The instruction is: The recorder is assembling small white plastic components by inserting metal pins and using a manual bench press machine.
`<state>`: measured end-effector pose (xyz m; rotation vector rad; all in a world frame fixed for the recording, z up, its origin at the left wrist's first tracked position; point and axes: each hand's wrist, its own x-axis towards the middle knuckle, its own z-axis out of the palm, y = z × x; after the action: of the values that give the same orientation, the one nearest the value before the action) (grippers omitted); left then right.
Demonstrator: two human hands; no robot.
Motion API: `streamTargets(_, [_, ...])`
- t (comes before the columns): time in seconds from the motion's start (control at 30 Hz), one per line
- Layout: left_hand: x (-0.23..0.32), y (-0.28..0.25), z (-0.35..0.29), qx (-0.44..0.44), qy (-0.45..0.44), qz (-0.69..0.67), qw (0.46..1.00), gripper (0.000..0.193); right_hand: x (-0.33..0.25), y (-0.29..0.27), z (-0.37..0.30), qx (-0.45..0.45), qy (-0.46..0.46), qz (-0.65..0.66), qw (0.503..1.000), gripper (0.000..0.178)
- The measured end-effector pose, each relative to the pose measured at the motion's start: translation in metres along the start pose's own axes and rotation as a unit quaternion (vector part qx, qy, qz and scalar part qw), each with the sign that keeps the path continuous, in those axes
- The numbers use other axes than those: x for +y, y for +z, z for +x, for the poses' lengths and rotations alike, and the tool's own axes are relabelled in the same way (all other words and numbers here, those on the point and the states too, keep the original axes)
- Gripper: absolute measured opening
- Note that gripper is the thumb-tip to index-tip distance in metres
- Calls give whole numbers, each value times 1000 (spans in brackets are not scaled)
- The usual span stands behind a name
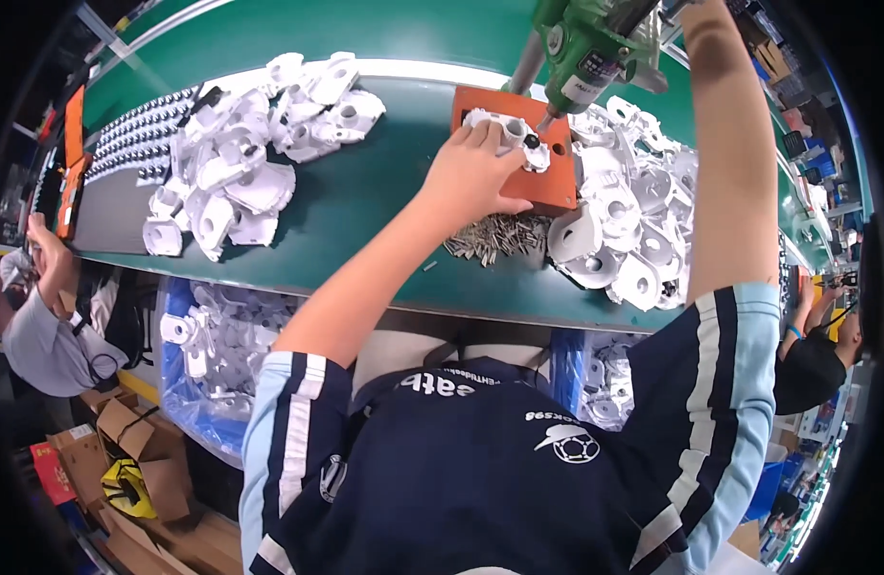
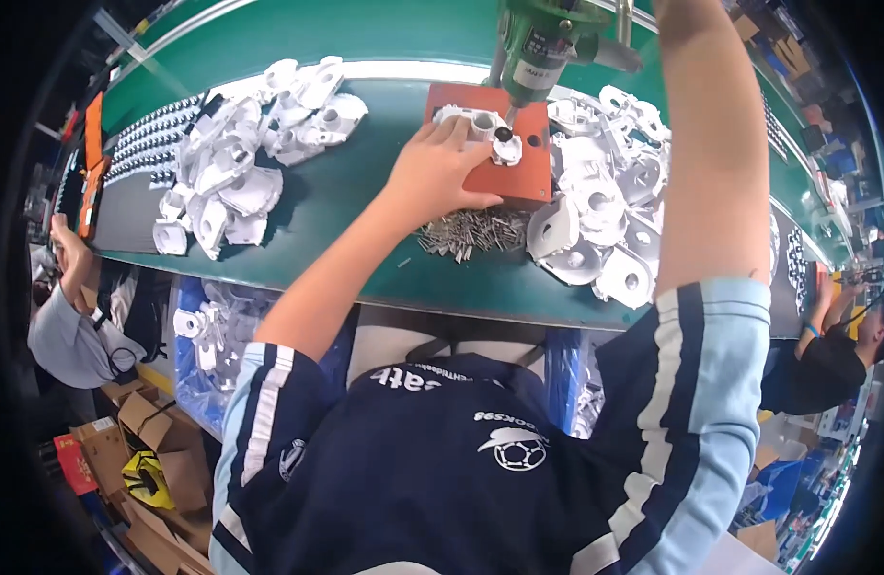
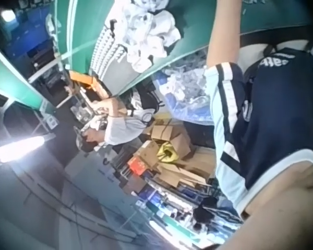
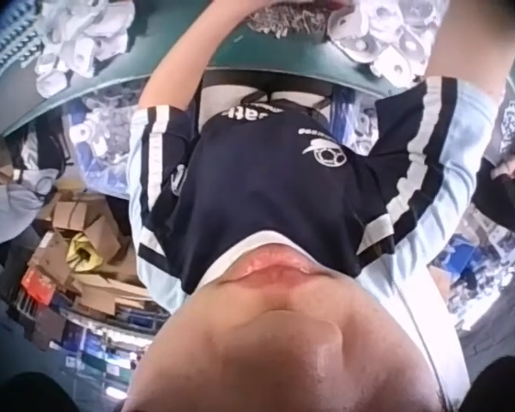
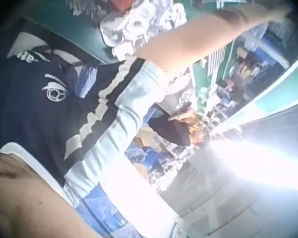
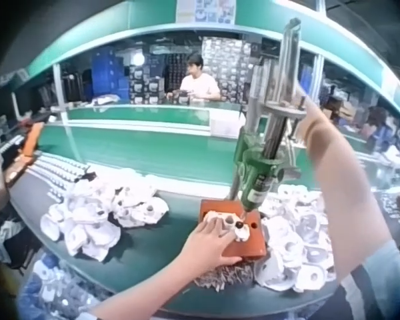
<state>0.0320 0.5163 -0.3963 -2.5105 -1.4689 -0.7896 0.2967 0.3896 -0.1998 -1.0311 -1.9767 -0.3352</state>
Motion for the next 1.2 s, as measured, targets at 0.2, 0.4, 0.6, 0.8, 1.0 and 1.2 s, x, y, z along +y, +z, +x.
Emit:
streamTargets(0.2, [41,15,53,39,101,-94,990,53,191,-31,91,66,-42,-186,980,19])
streamTargets(0.4, [25,10,40,15,83,-27,996,62,44,42,10,-475,-116,121,864,24])
streamTargets(0.6, [12,0,76,-74,-18,-132,988,55,93,2,106,-261,76,615,741,52])
streamTargets(0.8, [-3,17,101,-111,50,-100,987,40,215,148,198,-166,159,865,446,37])
streamTargets(1.0, [10,-20,115,-237,34,-121,963,47,271,148,110,-110,291,476,823,54])
streamTargets(1.2, [-17,-32,110,-192,-9,-108,975,48,273,135,21,-396,222,175,874,44])
